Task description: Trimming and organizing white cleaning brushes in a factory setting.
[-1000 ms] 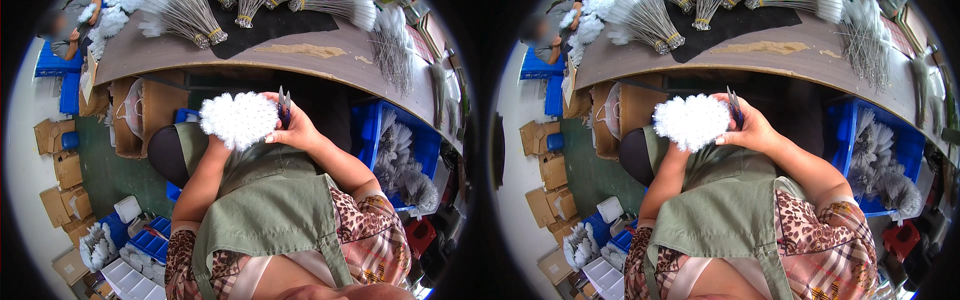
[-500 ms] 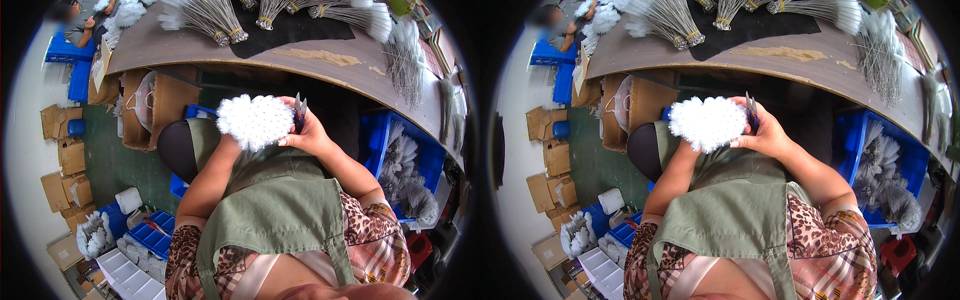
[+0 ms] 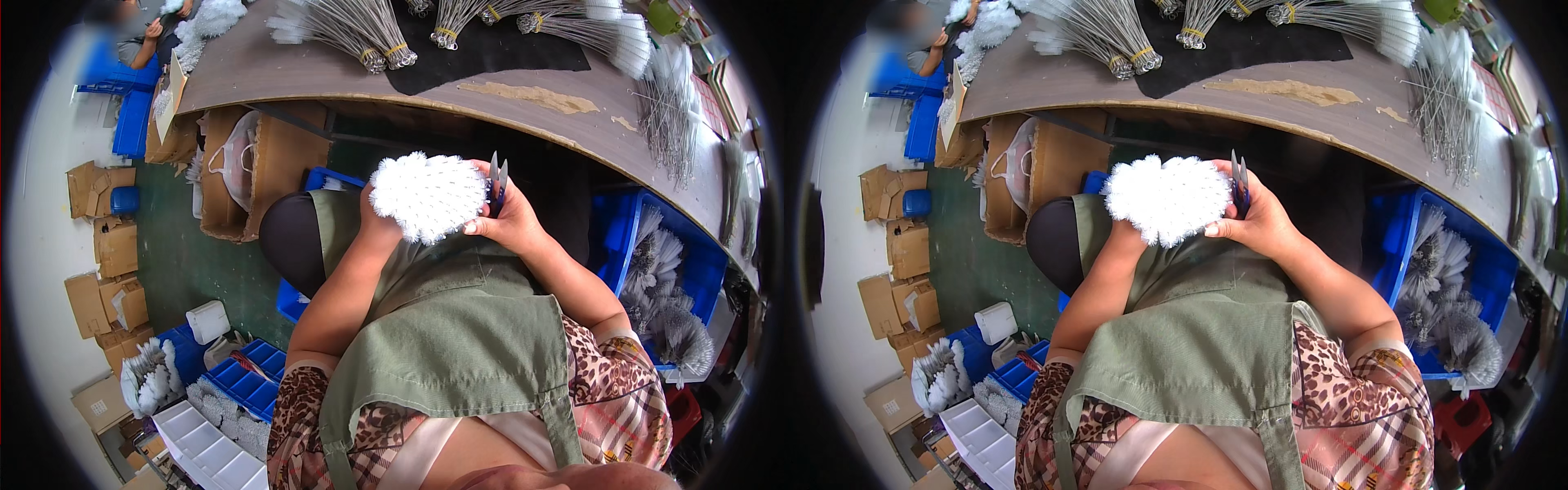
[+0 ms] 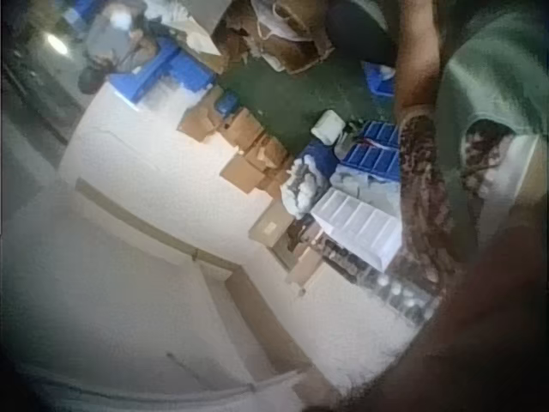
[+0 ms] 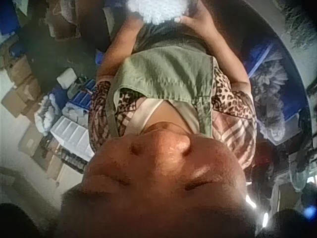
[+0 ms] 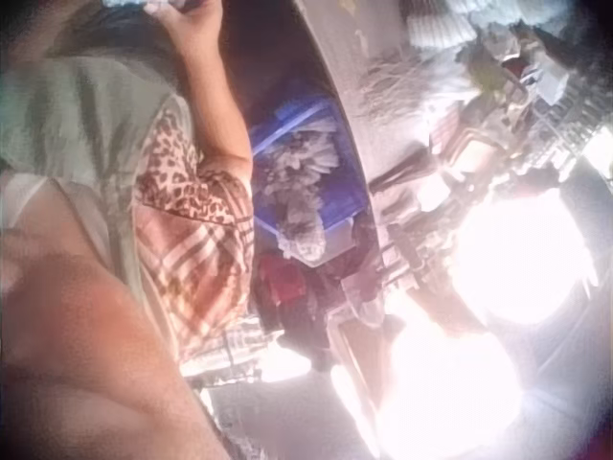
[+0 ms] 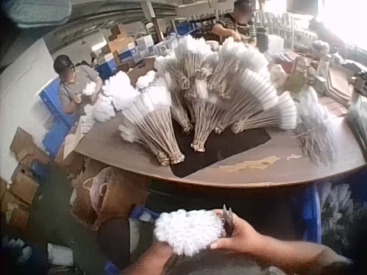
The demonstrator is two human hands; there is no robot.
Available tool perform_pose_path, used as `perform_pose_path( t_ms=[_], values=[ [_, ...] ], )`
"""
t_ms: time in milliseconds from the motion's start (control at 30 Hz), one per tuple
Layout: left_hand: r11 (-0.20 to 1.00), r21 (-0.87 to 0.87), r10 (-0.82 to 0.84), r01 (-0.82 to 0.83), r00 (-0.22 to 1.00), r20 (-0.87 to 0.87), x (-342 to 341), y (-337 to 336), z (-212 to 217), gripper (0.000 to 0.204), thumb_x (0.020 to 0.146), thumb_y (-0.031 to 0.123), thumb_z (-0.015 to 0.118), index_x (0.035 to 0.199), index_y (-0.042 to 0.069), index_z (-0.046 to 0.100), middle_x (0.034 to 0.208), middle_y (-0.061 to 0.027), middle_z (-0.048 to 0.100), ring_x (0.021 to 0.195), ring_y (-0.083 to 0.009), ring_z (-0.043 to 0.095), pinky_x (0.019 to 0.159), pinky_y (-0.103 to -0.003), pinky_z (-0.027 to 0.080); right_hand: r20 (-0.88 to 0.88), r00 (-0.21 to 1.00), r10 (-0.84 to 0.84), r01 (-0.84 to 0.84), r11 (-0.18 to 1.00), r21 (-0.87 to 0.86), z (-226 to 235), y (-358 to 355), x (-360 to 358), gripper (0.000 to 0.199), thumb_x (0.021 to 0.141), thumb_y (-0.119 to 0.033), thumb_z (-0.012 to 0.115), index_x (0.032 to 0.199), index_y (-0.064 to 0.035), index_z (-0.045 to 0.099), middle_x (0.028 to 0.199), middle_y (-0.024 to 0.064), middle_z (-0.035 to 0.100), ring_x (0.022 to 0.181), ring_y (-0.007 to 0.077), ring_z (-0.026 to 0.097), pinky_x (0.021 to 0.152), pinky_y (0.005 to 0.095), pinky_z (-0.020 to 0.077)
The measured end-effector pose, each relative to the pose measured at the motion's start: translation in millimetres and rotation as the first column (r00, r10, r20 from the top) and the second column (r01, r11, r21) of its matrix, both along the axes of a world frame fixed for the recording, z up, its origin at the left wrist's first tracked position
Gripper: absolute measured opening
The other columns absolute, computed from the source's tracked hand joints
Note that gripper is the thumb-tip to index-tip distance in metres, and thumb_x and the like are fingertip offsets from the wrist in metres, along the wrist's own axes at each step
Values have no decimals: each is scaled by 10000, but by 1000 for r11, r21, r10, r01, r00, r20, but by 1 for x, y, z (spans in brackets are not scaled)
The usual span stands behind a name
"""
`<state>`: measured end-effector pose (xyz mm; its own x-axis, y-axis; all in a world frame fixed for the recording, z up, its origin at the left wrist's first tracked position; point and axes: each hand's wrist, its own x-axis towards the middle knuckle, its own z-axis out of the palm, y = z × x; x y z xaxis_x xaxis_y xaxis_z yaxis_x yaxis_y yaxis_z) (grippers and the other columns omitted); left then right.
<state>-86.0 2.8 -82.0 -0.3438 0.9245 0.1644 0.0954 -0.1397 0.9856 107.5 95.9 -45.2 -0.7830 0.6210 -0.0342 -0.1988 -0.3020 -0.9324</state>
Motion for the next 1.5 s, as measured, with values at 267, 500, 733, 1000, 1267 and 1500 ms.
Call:
perform_pose_path(
  t_ms=[267, 500, 733, 1000, 1267, 1500],
  values=[
    [1000, 25, -9, -1, 924, 383, 3, 0, 15, 283, 867, 124, 634, 1109, -4, 562, 1062, -86, 629, 962, -164, 616, 845, -319, 499, 23, 1000, -8, 7, 1000, 13, -1, 0, 0, 831, 634, -86, 851, 1333, -48, 404, 828, -77, 453, 718, 30, 389, 725, 189, 395],
    [998, 7, -61, 64, 972, -227, -8, -1, 2, 327, 858, 150, 638, 1148, 21, 559, 1121, -82, 614, 1037, -181, 587, 907, -339, 461, 30, 999, 20, -20, 1000, 7, 7, -1, 3, 866, 648, -139, 853, 1356, -28, 366, 877, -69, 475, 741, 28, 410, 775, 208, 404],
    [928, -170, -312, 331, 941, 132, -2, 9, 17, 503, 964, 403, 388, 1272, 13, 463, 1235, -158, 540, 1141, -281, 521, 964, -414, 438, 0, 1000, 13, -13, 999, 44, 11, -3, 5, 809, 650, -165, 855, 1321, -45, 420, 760, -68, 405, 700, 42, 395, 689, 194, 382],
    [879, -42, -363, 474, 726, 584, 10, 10, 38, 430, 911, 359, 535, 1213, 56, 497, 1167, -102, 555, 1072, -221, 560, 923, -380, 472, -2, 1000, 26, -26, 994, 104, 15, -6, 7, 806, 663, -170, 848, 1336, -65, 417, 723, -66, 379, 685, 42, 397, 668, 200, 371],
    [837, -105, -446, 537, 781, 437, 23, 18, 71, 438, 920, 361, 531, 1240, 65, 483, 1186, -82, 557, 1076, -198, 562, 915, -356, 478, -59, 998, 21, -18, 999, 50, 8, -7, 6, 774, 680, -128, 831, 1331, -50, 419, 691, -76, 385, 662, 32, 397, 668, 194, 379],
    [914, -48, -309, 404, 767, 562, 30, 17, 72, 418, 928, 254, 512, 1233, -29, 475, 1059, -107, 617, 959, -187, 611, 837, -305, 505, -68, 997, 20, -24, 998, -51, 10, -4, 5, 728, 712, -113, 807, 1331, -61, 426, 691, -81, 413, 655, 18, 403, 646, 182, 378]
  ],
)
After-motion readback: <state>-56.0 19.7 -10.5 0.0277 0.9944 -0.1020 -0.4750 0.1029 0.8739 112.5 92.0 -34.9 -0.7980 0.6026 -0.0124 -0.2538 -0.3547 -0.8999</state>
